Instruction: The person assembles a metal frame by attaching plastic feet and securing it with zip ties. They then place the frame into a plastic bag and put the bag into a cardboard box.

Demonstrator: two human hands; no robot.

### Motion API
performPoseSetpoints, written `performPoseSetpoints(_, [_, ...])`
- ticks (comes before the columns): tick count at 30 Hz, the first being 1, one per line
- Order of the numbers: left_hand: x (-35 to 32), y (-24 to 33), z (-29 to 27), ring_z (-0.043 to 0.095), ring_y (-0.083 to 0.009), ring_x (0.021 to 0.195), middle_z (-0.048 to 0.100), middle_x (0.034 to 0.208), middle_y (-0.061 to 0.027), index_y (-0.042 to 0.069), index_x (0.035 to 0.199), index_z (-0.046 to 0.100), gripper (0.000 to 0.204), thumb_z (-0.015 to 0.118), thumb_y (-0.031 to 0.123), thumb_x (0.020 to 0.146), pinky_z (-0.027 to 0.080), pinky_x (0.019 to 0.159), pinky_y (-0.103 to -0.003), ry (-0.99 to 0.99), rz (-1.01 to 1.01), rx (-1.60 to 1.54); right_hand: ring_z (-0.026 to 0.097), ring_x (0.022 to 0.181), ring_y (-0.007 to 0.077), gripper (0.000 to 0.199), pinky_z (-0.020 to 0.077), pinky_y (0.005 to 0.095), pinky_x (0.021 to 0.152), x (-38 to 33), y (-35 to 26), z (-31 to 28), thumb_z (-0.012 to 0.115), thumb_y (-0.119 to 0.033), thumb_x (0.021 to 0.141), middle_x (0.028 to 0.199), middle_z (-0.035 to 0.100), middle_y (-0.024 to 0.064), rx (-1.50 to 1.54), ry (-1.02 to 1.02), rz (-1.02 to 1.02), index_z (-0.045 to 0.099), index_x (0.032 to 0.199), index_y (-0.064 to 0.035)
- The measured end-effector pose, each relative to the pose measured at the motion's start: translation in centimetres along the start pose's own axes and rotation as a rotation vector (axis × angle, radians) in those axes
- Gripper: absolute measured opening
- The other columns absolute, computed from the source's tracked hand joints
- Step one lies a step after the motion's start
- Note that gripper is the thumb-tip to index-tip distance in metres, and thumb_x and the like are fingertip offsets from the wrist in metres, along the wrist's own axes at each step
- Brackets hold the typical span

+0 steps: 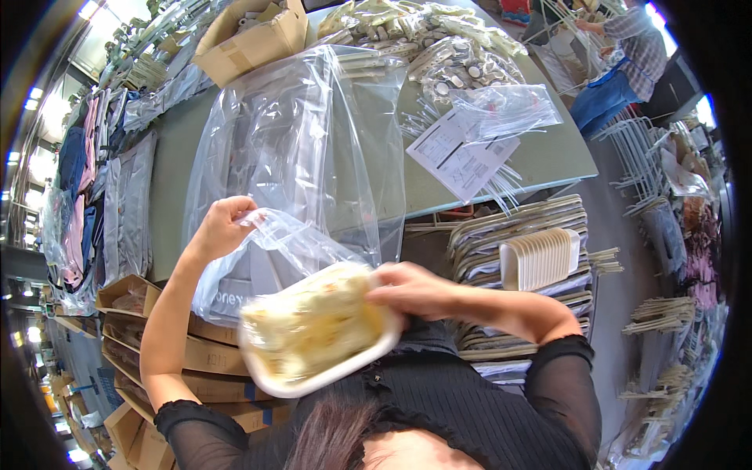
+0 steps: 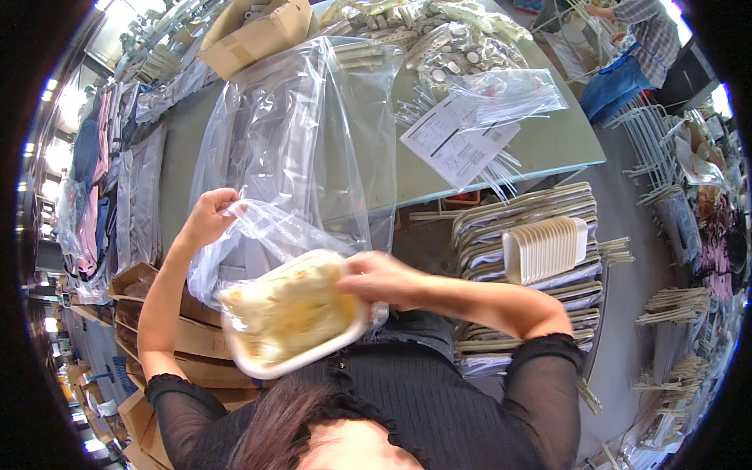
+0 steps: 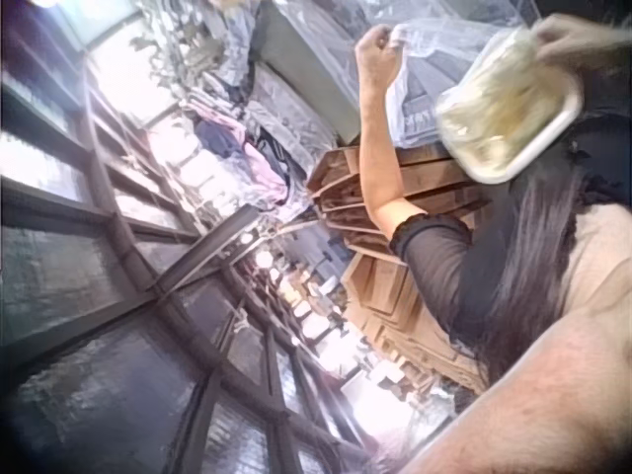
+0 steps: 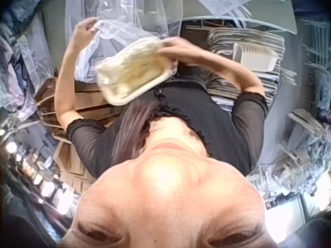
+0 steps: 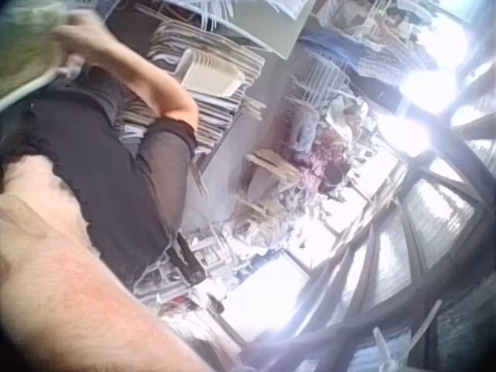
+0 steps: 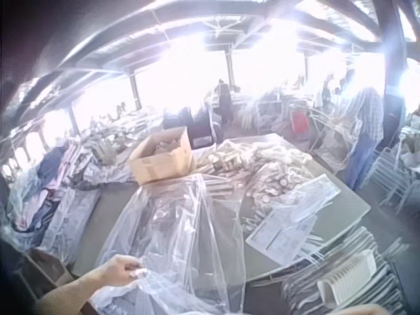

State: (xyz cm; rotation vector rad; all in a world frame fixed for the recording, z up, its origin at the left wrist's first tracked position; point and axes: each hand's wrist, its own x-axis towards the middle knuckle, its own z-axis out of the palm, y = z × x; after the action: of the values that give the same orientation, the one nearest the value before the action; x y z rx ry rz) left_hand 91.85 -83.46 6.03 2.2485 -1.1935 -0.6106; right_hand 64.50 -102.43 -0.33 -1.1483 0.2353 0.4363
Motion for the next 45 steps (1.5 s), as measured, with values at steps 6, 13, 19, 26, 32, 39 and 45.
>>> performPoseSetpoints(6, [-6.5,3.4,0.9,0.064,-0.0224,0.078,0.068,0.089,-0.0130,0.001,0.093,0.068,0.022,0.065,0.022,0.086,0.050,0.071,-0.031,0.028,0.304,0.011,0.064,0.074,0.0187,0.022,0.0567,0.0300,0.060,7.7,6.4,10.7,0.057,-0.019,0.091,0.093,0.064,0.0103,0.590,0.515,-0.278,0.059,0.103,-0.0013])
performPoseSetpoints(13, [-11.3,3.5,5.8,0.065,-0.0233,0.089,0.066,0.106,-0.0136,0.001,0.100,0.067,0.023,0.058,0.020,0.091,0.051,0.078,-0.031,-0.071,0.309,-0.303,0.058,0.092,0.0154,0.023,0.0488,0.0295,0.076,13.8,16.7,6.2,0.049,-0.025,0.095,0.101,0.060,0.0053,0.828,0.871,-0.648,0.055,0.108,-0.0070])
performPoseSetpoints(19, [-11.5,2.7,7.9,0.062,-0.0193,0.094,0.066,0.106,-0.0154,-0.002,0.102,0.066,0.025,0.056,0.019,0.093,0.048,0.081,-0.029,-0.038,0.239,-0.522,0.057,0.083,0.0190,0.025,0.0475,0.0330,0.069,28.5,13.2,-3.1,0.052,-0.026,0.093,0.091,0.059,0.0058,0.806,1.035,-0.547,0.055,0.108,-0.0062])
performPoseSetpoints(26, [-9.7,0.4,9.0,0.059,-0.0134,0.094,0.066,0.107,-0.0112,-0.002,0.103,0.065,0.023,0.057,0.017,0.093,0.048,0.079,-0.027,-0.254,-0.024,-0.757,0.057,0.102,0.0346,0.038,0.0432,0.0457,0.087,15.4,9.8,3.1,0.059,-0.023,0.085,0.109,0.061,0.0182,-0.674,0.817,-0.653,0.052,0.117,-0.0036])
performPoseSetpoints(32, [-7.7,-3.3,10.3,0.062,-0.0243,0.099,0.064,0.114,-0.0068,0.012,0.107,0.067,0.030,0.068,0.023,0.079,0.047,0.084,-0.030,-0.747,-0.232,-0.150,0.060,0.096,0.0254,0.027,0.0471,0.0371,0.084,0.0,4.9,-12.2,0.058,-0.025,0.088,0.100,0.065,0.0126,-0.587,-0.231,0.131,0.064,0.106,-0.0044])
performPoseSetpoints(39, [-3.2,0.5,8.6,0.059,-0.0283,0.105,0.065,0.111,-0.0086,0.015,0.111,0.066,0.058,0.074,0.051,0.066,0.045,0.089,-0.034,-1.108,-0.479,0.073,0.045,0.115,0.0374,0.071,0.0351,0.0479,0.098,11.3,-14.1,-43.8,0.066,-0.038,0.079,0.124,0.048,0.0217,-1.608,0.961,-0.419,0.039,0.131,-0.0008])
performPoseSetpoints(45, [-1.6,2.6,7.7,0.060,-0.0280,0.103,0.066,0.108,-0.0097,0.015,0.109,0.067,0.059,0.073,0.053,0.065,0.046,0.089,-0.034,-1.144,-0.745,0.104,0.042,0.123,0.0368,0.080,0.0376,0.0428,0.102,16.9,-22.9,-54.8,0.076,-0.020,0.071,0.134,0.046,0.0108,-1.702,1.000,0.170,0.032,0.138,-0.0166])
